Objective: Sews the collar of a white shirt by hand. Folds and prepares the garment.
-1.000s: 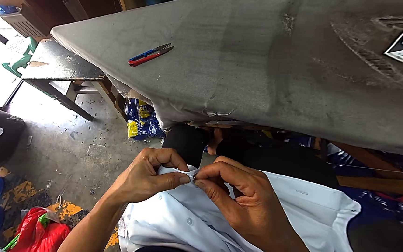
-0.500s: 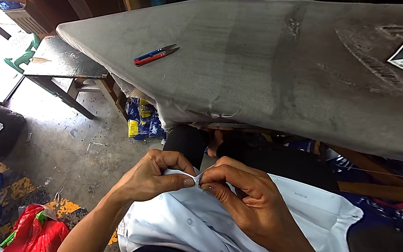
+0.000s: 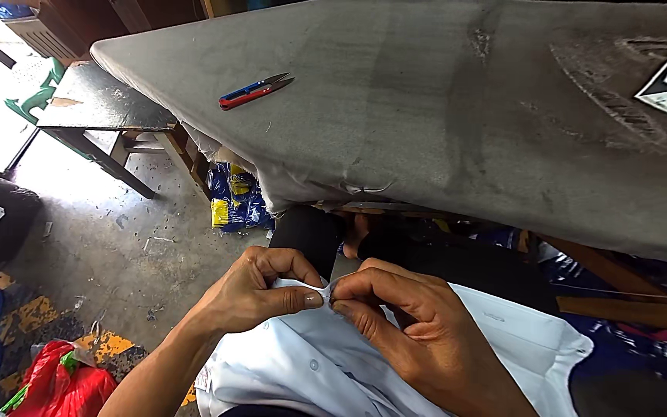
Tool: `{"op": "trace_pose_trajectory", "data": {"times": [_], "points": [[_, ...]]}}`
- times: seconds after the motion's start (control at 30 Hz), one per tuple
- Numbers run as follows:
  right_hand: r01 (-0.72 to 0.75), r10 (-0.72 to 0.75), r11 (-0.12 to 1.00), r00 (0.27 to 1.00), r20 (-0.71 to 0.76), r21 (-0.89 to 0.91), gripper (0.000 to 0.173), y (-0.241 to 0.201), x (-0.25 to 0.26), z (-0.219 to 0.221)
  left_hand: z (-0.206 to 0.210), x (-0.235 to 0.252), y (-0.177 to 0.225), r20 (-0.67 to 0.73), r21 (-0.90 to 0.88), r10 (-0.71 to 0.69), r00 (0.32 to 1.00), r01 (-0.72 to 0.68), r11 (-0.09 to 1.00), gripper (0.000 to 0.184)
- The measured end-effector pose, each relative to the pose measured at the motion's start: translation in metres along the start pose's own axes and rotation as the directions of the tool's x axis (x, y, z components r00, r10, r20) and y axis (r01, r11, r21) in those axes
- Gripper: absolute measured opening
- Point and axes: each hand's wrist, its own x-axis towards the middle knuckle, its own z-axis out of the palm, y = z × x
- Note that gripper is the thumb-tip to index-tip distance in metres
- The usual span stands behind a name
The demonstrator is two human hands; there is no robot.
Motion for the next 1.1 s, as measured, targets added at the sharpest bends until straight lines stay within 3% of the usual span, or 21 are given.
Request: {"op": "trace_pose_trajectory", "data": {"times": [0.43,0.8,1.1], "points": [[-0.015,0.016,0.999,1.000,-0.009,0.041,0.017,0.0015,0.0014,0.0012,0.0012,0.0018,-0.0011,0.000,-0.024,0.008,1.000,-0.008,1.000,0.007],[0.067,-0.069,0.997,0.997,0.040,0.036,0.017,0.0030,0.0024,-0.0022,0.0010,0.0010,-0.0051,0.058,-0.113,0.003,0.998,0.004,0.994,0.006],[-0.087,0.087,0.964,0.996,0.012,0.250,0.012,0.0029,0.0023,-0.0004,0.0077,0.0018,-0.0059,-0.005,-0.096,-0.013,1.000,0.012,0.995,0.006]]}}
